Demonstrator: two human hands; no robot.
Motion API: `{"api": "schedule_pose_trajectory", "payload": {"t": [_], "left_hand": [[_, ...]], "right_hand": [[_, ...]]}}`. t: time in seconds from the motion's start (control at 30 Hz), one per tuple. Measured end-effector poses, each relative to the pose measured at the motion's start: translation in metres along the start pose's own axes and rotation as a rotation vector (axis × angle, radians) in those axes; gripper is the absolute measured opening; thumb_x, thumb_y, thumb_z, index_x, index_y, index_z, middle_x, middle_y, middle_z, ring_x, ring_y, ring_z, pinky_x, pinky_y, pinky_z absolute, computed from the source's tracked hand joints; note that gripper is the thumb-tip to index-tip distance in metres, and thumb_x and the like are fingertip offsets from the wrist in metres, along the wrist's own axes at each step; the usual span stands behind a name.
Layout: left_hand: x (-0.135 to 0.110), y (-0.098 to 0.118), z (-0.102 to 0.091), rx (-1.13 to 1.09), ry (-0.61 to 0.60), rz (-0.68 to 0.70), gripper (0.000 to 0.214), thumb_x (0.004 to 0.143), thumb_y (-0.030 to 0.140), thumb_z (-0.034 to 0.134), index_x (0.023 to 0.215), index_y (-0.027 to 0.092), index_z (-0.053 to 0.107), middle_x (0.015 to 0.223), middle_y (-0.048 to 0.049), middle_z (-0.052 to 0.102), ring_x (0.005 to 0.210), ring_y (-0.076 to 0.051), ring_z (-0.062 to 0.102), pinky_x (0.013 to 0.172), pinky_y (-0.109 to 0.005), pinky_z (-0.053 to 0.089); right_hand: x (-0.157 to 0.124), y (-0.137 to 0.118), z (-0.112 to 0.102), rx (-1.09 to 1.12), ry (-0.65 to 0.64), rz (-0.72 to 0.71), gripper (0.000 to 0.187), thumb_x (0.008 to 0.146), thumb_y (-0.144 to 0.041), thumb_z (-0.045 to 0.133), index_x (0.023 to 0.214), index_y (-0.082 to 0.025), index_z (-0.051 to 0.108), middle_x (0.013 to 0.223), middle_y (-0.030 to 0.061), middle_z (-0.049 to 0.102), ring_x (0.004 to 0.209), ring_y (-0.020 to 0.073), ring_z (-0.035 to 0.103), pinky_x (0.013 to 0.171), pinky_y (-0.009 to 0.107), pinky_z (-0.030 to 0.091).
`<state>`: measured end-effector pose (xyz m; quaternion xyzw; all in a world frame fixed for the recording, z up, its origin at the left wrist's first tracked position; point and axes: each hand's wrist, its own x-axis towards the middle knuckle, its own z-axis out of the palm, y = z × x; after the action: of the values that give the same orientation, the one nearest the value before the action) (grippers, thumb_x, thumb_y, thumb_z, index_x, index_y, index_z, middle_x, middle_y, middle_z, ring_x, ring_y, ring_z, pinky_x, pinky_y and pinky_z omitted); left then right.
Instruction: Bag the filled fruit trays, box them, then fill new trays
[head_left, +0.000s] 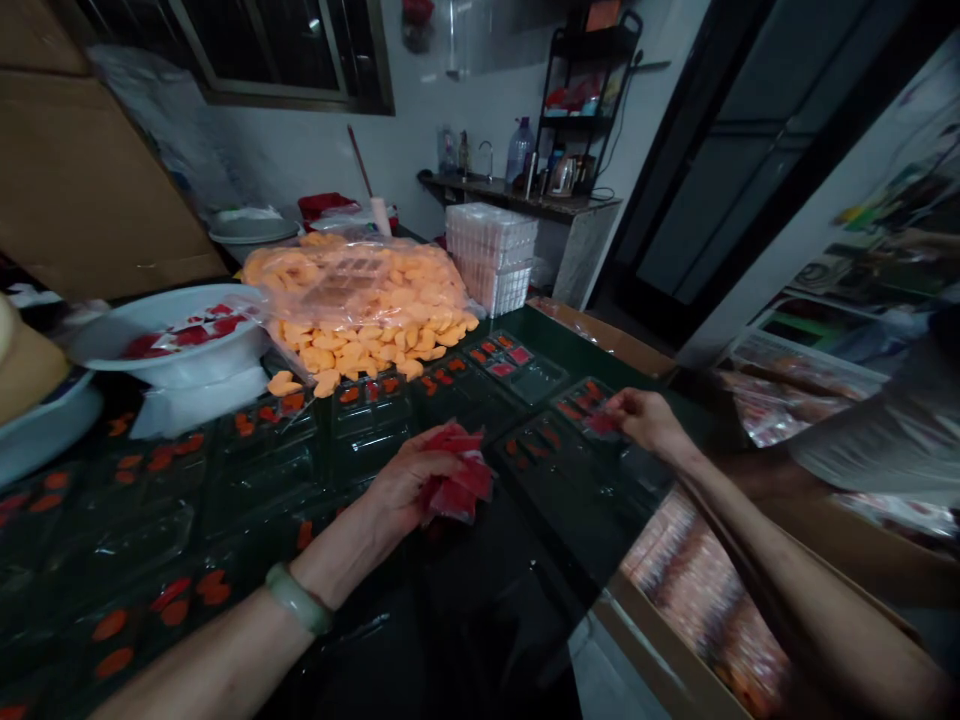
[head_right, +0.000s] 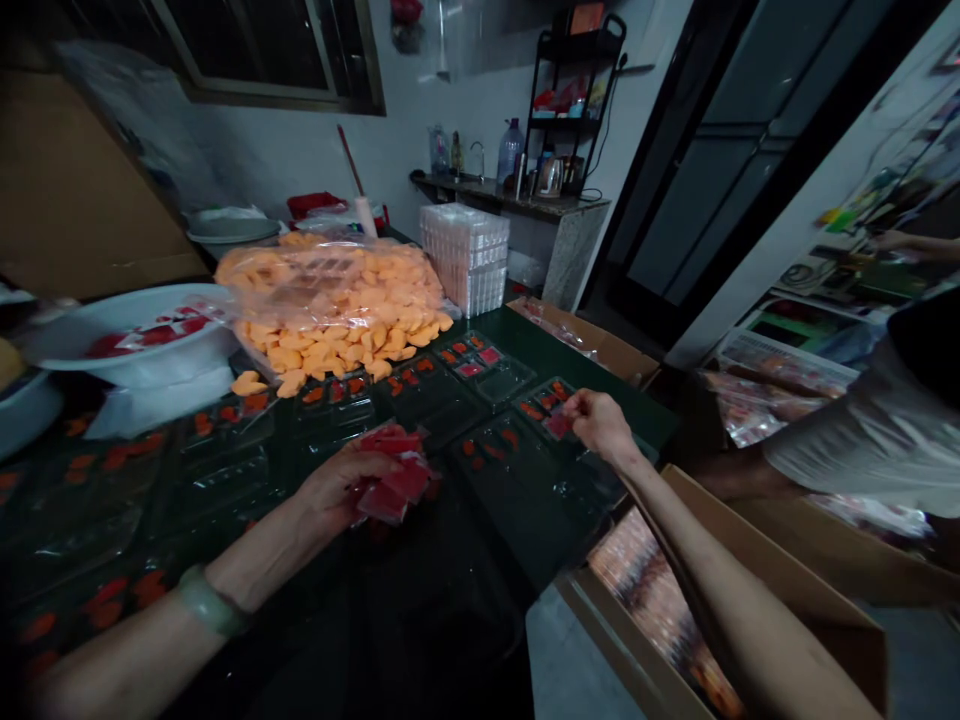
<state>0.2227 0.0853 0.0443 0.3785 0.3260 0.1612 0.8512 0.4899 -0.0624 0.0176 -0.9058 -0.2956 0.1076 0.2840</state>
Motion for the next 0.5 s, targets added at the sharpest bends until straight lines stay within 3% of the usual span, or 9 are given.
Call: {"api": "schedule_pose_trajectory", "payload": {"t": [0.1, 0.2, 0.27, 0.33, 0.4, 0.5], "left_hand": [[0.003, -0.005, 0.003, -0.005, -0.027, 0.004, 0.039, 0.044, -0.003, 0.063, 0.079, 0.013, 0.059, 0.071, -0.0034, 0.068, 0.059, -0.018, 0.064, 0.057, -0.028, 0.05], [0.006, -0.01, 0.01, 0.0, -0.12, 0.018, 0.038, 0.045, -0.002, 0.063, 0.08, 0.013, 0.061, 0.07, -0.0035, 0.068, 0.058, -0.017, 0.063, 0.055, -0.026, 0.049], [0.007, -0.013, 0.018, 0.015, -0.137, 0.019, 0.037, 0.045, -0.002, 0.062, 0.079, 0.012, 0.061, 0.068, -0.0026, 0.067, 0.054, -0.015, 0.061, 0.053, -0.025, 0.048], [0.006, -0.014, 0.027, 0.056, -0.11, 0.018, 0.034, 0.044, -0.002, 0.061, 0.075, 0.012, 0.061, 0.063, -0.0014, 0.065, 0.051, -0.014, 0.059, 0.051, -0.024, 0.047], [0.006, -0.014, 0.035, 0.102, -0.108, 0.014, 0.033, 0.043, -0.002, 0.061, 0.073, 0.012, 0.061, 0.061, -0.0009, 0.064, 0.051, -0.014, 0.059, 0.051, -0.024, 0.046], [0.002, -0.013, 0.04, 0.167, -0.168, -0.017, 0.031, 0.045, 0.001, 0.062, 0.075, 0.012, 0.061, 0.06, -0.0006, 0.063, 0.048, -0.013, 0.057, 0.048, -0.023, 0.044]], "right_hand": [[-0.004, 0.01, 0.009, -0.182, 0.097, -0.001, 0.007, 0.07, -0.018, 0.053, 0.073, -0.015, 0.058, 0.073, 0.0096, 0.06, 0.077, 0.0236, 0.056, 0.066, 0.033, 0.041], [-0.012, 0.006, 0.019, -0.362, 0.208, -0.109, 0.013, 0.073, -0.02, 0.053, 0.083, -0.014, 0.06, 0.09, 0.0159, 0.058, 0.096, 0.0307, 0.05, 0.077, 0.042, 0.04], [-0.023, -0.007, 0.021, -0.404, 0.318, -0.275, 0.016, 0.078, -0.021, 0.049, 0.088, -0.013, 0.06, 0.092, 0.0155, 0.057, 0.094, 0.0291, 0.05, 0.078, 0.042, 0.041], [-0.042, -0.029, 0.018, -0.242, 0.359, -0.531, 0.019, 0.084, -0.023, 0.045, 0.093, -0.013, 0.057, 0.091, 0.0127, 0.056, 0.086, 0.0232, 0.053, 0.074, 0.037, 0.045], [-0.067, -0.057, 0.012, 0.02, 0.264, -0.806, 0.02, 0.086, -0.025, 0.045, 0.1, -0.014, 0.055, 0.094, 0.0103, 0.056, 0.082, 0.0179, 0.055, 0.071, 0.031, 0.047], [-0.109, -0.086, 0.0, 0.064, 0.172, -1.044, 0.03, 0.084, -0.025, 0.051, 0.113, -0.017, 0.05, 0.103, 0.0107, 0.056, 0.09, 0.0185, 0.055, 0.075, 0.031, 0.047]]}}
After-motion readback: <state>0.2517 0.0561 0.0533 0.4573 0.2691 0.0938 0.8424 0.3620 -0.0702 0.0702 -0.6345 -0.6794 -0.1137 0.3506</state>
